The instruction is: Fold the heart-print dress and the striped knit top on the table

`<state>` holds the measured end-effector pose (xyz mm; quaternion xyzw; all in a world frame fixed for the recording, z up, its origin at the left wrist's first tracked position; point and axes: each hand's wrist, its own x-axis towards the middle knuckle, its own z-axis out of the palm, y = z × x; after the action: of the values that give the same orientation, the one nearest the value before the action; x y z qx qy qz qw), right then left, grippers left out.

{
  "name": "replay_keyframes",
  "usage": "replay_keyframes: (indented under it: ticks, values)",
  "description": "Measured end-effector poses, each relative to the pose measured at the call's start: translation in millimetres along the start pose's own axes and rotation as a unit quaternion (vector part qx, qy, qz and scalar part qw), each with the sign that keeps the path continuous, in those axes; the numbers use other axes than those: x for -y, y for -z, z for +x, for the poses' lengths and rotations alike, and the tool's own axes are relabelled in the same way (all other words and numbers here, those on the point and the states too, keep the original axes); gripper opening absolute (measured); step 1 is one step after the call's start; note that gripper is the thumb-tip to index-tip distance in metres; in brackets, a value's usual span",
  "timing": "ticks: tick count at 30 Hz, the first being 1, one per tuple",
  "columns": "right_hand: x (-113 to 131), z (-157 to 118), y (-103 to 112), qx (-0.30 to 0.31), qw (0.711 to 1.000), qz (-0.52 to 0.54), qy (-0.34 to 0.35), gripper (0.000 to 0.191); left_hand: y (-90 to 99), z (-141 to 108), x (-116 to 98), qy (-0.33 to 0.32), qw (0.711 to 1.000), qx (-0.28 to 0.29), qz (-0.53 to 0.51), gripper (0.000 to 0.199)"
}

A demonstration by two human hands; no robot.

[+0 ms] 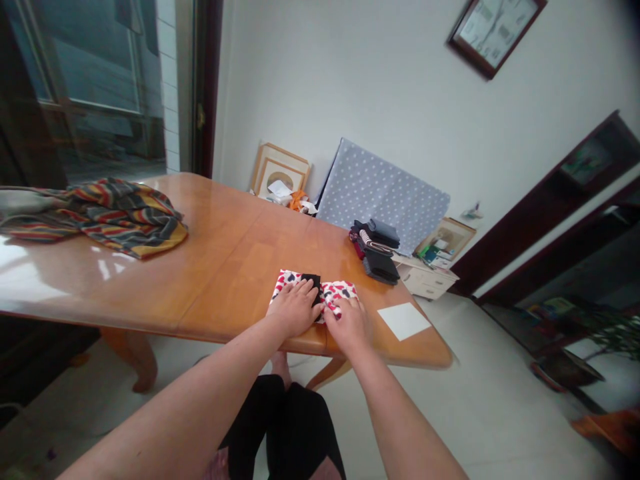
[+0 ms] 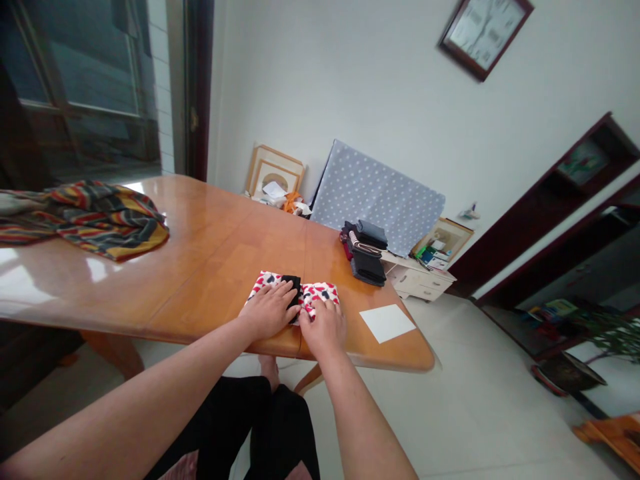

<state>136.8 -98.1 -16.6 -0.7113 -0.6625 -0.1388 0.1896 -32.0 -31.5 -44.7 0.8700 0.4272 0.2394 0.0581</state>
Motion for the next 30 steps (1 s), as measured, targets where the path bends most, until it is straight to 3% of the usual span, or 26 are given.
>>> replay_keyframes:
  ticks: [5, 8, 11, 15, 18, 23, 27, 30]
  values:
    - [-16, 10, 1, 0.011, 0.999, 0.043, 0.0, 0.042, 1.0, 0, 0, -0.004, 1.0, -0.001, -0.002, 0.059]
    - [-15, 11, -9, 0.081, 0.996, 0.037, 0.023, 0.052, 1.3, 1, -1, -0.007, 1.0, 0.005, 0.001, 0.059]
    - [-9, 8, -20, 0.132, 0.991, 0.026, -0.015, 0.056, 1.8, 1, -1, -0.005, 1.0, 0.008, 0.002, 0.058]
    - [-13, 10, -26, 0.129, 0.989, 0.068, -0.036, 0.057, 3.5, 0, -2, -0.004, 1.0, 0.014, 0.004, 0.056]
    - [-32, 14, -22, 0.089, 0.984, 0.153, -0.035, 0.055, 6.3, 2, -1, -0.007, 1.0, 0.022, 0.003, 0.056]
    - [-74, 8, -8, 0.01, 0.967, 0.189, -0.169, 0.044, 16.2, 9, 5, -0.018, 0.998, 0.056, -0.018, 0.058]
    - [-89, 2, -1, 0.052, 0.961, 0.133, -0.238, 0.038, 21.9, 13, 0, -0.032, 0.998, 0.034, -0.036, 0.059]
    - [-87, 4, 1, 0.107, 0.951, 0.098, -0.274, 0.049, 17.6, 12, -6, -0.025, 0.998, 0.036, -0.038, 0.058]
